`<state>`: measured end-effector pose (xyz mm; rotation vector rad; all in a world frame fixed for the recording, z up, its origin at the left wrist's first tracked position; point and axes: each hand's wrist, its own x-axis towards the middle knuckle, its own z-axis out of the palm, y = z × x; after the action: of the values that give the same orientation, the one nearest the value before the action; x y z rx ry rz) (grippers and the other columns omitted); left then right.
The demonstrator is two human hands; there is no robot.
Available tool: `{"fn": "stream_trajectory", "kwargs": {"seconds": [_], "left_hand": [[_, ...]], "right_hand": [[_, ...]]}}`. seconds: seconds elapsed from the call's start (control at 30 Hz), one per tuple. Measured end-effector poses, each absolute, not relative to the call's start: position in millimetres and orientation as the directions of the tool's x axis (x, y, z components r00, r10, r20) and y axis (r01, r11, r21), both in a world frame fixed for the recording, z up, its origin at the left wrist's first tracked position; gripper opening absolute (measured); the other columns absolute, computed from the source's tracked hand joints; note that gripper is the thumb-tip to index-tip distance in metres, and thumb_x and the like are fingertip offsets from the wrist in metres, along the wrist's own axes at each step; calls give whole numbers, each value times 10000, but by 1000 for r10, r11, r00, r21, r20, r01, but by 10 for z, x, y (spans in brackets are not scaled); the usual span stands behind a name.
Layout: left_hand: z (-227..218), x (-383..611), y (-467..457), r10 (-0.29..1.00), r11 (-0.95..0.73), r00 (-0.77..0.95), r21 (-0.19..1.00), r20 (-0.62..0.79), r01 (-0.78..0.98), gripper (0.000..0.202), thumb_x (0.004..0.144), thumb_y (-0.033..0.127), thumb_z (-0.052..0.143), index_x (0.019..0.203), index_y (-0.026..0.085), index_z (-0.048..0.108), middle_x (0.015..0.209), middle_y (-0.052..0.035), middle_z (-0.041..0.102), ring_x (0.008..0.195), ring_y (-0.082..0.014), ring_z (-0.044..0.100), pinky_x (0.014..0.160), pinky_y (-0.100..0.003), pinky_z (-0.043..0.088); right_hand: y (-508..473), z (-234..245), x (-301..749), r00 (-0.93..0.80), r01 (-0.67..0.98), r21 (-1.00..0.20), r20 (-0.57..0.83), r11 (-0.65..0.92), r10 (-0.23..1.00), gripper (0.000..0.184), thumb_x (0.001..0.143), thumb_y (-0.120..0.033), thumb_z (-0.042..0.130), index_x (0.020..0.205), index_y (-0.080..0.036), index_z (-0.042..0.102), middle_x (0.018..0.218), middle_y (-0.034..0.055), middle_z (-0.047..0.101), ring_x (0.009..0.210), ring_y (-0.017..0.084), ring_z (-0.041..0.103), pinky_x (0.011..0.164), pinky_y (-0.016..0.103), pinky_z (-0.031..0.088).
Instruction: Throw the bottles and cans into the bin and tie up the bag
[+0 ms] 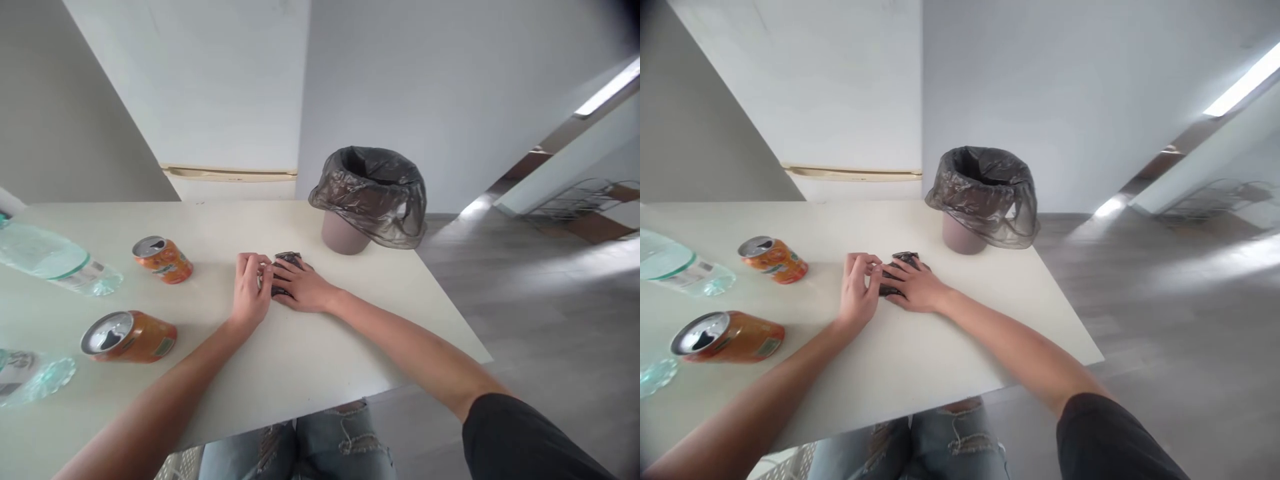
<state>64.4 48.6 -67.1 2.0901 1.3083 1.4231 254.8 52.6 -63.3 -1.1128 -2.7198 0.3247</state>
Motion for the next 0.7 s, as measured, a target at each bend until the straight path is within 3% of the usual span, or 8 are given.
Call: {"fn": "stream_trajectory", "kwargs": {"seconds": [0.13,0.27,0.37,0.47,0.6,0.7], "left_hand": [[-679,643,507,814,-541,119,669,568,509,133,1089,248,481,1041,226,602,1099,-84,541,910,-205,607,889,-383,579],[-707,672,474,822,-554,162,700,546,451,162,1092,250,462,1032,219,610,1092,-81,528,890,-193,591,794,-340,557],[-713,702,440,826,-560,205,721,525,409,195,1103,268,444,1008,220,607,1075,-75,526,891,-191,583,769,-322,531],[-697,729,416,840,-542,265,763,474,353,230,1115,297,430,976,217,595,1036,-60,537,845,-179,561,740,-313,486],[-686,751,405,756,-544,524,822,393,170,402,1128,378,417,774,207,496,790,-10,476,705,-165,447,673,-324,365],[-687,751,379,607,-381,751,925,259,-12,552,1120,470,446,647,219,316,654,28,319,609,-142,286,611,-341,252]], "right_hand": [[208,-624,2913,-636,731,-242,95,637,766,528,1145,-438,438,1656,-311,465,1767,19,372,1672,300,276,1350,621,276],[-508,-683,3799,-476,854,-193,88,483,875,543,1144,-393,434,1676,-282,450,1767,60,362,1678,300,263,1366,598,258],[-1062,-711,4501,-306,938,-168,6,303,952,548,1151,-400,403,1696,-346,401,1785,22,315,1675,295,269,1356,585,293],[-1408,-723,4921,-283,954,-127,-78,272,956,581,1150,-417,401,1723,-367,325,1798,12,274,1686,295,222,1350,599,295],[-1504,-771,5010,-338,939,-106,-95,328,936,605,1141,-415,416,1732,-375,291,1802,19,257,1692,302,185,1346,635,266],[-1471,-792,4983,-366,930,-73,-87,361,926,618,1135,-423,424,1735,-378,280,1798,25,264,1681,310,225,1331,620,315]]}}
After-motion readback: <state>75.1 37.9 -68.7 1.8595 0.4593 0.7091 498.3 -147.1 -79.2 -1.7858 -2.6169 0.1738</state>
